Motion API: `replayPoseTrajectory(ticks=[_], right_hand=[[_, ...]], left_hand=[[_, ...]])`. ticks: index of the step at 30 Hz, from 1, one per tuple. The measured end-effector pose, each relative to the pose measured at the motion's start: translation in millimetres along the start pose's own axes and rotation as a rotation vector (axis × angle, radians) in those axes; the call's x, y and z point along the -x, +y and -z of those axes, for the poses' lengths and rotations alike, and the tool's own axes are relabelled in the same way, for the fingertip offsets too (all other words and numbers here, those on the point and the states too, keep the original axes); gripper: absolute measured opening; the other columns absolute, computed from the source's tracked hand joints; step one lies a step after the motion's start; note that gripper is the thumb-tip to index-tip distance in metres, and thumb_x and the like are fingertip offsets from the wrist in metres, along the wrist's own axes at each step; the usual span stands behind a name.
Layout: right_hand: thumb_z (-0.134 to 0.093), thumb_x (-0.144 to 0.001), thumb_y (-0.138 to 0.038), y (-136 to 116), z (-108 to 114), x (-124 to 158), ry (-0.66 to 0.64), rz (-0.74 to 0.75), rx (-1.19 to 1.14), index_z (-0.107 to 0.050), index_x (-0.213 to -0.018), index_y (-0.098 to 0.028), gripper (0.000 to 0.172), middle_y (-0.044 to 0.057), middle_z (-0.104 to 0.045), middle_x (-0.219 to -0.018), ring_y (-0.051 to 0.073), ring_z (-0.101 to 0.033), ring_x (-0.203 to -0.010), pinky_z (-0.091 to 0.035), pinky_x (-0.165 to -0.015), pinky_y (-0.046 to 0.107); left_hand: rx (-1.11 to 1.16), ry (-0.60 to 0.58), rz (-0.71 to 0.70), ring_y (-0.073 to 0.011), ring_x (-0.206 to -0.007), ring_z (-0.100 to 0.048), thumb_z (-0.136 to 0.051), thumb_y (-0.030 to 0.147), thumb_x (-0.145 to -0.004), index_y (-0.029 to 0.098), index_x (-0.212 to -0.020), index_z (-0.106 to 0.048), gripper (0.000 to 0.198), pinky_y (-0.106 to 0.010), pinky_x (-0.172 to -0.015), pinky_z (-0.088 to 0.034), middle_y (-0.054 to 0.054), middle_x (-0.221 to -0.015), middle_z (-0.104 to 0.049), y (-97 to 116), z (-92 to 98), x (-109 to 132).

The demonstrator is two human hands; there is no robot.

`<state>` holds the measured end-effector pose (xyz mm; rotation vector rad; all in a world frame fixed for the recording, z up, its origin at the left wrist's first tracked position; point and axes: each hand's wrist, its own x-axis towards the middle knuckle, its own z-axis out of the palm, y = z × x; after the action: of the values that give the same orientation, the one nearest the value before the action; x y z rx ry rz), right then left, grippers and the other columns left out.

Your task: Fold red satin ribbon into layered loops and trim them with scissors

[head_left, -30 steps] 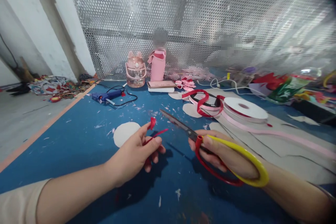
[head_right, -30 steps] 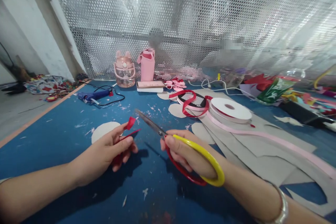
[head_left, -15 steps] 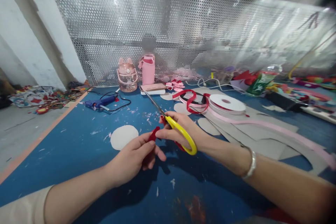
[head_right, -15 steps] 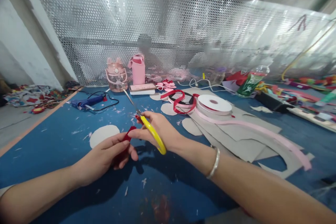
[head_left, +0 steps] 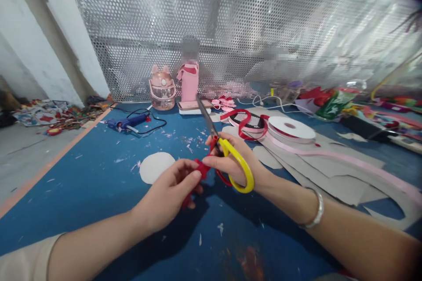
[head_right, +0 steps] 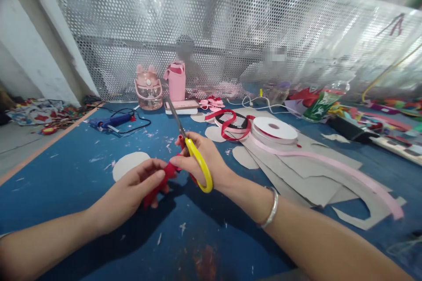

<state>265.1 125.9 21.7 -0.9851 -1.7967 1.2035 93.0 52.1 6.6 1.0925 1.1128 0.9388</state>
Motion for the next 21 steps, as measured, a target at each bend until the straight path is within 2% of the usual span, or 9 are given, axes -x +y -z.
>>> replayPoseTrajectory(ticks=[3,7,10,14,16,18,21], right_hand=[[-0.078,-0.062,-0.028,-2,11,-1,0.039,0.016,0.001,-0.055,-0.087,-0.019,0.036,-0.008,-0.049,-0.062,0.009,-0.045,-0.054,-0.038,-0.052,0.024],[-0.078,-0.063,-0.032,-4,17,1,-0.024,-0.012,-0.099,-0.053,-0.090,-0.020,0.039,-0.009,-0.048,-0.059,0.009,-0.044,-0.051,-0.036,-0.050,0.024],[-0.078,-0.064,-0.029,-5,14,4,-0.061,-0.010,-0.105,-0.053,-0.089,-0.020,0.037,-0.009,-0.049,-0.059,0.009,-0.045,-0.052,-0.036,-0.050,0.023],[-0.080,-0.062,-0.030,-7,9,6,-0.069,-0.004,-0.071,-0.055,-0.086,-0.019,0.036,-0.007,-0.051,-0.062,0.010,-0.047,-0.055,-0.038,-0.051,0.023],[-0.080,-0.063,-0.032,-8,8,7,-0.060,0.008,-0.056,-0.055,-0.087,-0.019,0.037,-0.007,-0.051,-0.062,0.010,-0.048,-0.055,-0.038,-0.051,0.022],[-0.076,-0.069,-0.039,-11,10,7,-0.059,0.002,-0.020,-0.054,-0.089,-0.019,0.035,-0.007,-0.053,-0.060,0.009,-0.046,-0.049,-0.037,-0.047,0.022],[-0.057,-0.085,-0.054,-15,22,6,-0.057,-0.013,0.127,-0.056,-0.091,-0.018,0.037,-0.003,-0.057,-0.058,0.008,-0.043,-0.041,-0.035,-0.041,0.022]], left_hand=[[0.087,0.220,-0.079,-0.0118,-0.078,-0.058,-0.065,0.046,-0.081,0.019,-0.095,-0.063,0.030,-0.021,-0.068,-0.049,-0.002,-0.094,-0.065,-5,2.0,-2],[-0.029,0.306,-0.030,-0.0091,-0.060,-0.047,-0.074,0.046,-0.073,0.016,-0.079,-0.070,0.031,-0.020,-0.056,-0.039,0.000,-0.068,-0.061,-8,6.0,-4],[-0.039,0.264,-0.069,-0.0084,-0.056,-0.045,-0.077,0.045,-0.071,0.016,-0.067,-0.065,0.032,-0.020,-0.052,-0.036,0.002,-0.061,-0.058,-4,4.9,-1],[0.024,0.067,-0.080,-0.0087,-0.062,-0.051,-0.074,0.046,-0.074,0.018,-0.095,-0.067,0.035,-0.019,-0.057,-0.042,0.001,-0.077,-0.066,4,0.5,3],[0.023,-0.009,-0.016,-0.0082,-0.057,-0.050,-0.077,0.044,-0.071,0.016,-0.093,-0.068,0.036,-0.019,-0.054,-0.042,0.002,-0.070,-0.064,5,-0.6,4],[0.030,-0.004,0.040,-0.0066,-0.049,-0.045,-0.079,0.043,-0.069,0.015,-0.079,-0.067,0.032,-0.018,-0.047,-0.038,0.004,-0.059,-0.059,3,-0.4,2],[0.162,0.140,0.039,-0.0051,-0.044,-0.043,-0.079,0.041,-0.069,0.015,-0.074,-0.066,0.029,-0.017,-0.043,-0.033,0.005,-0.053,-0.056,-2,1.7,-2]])
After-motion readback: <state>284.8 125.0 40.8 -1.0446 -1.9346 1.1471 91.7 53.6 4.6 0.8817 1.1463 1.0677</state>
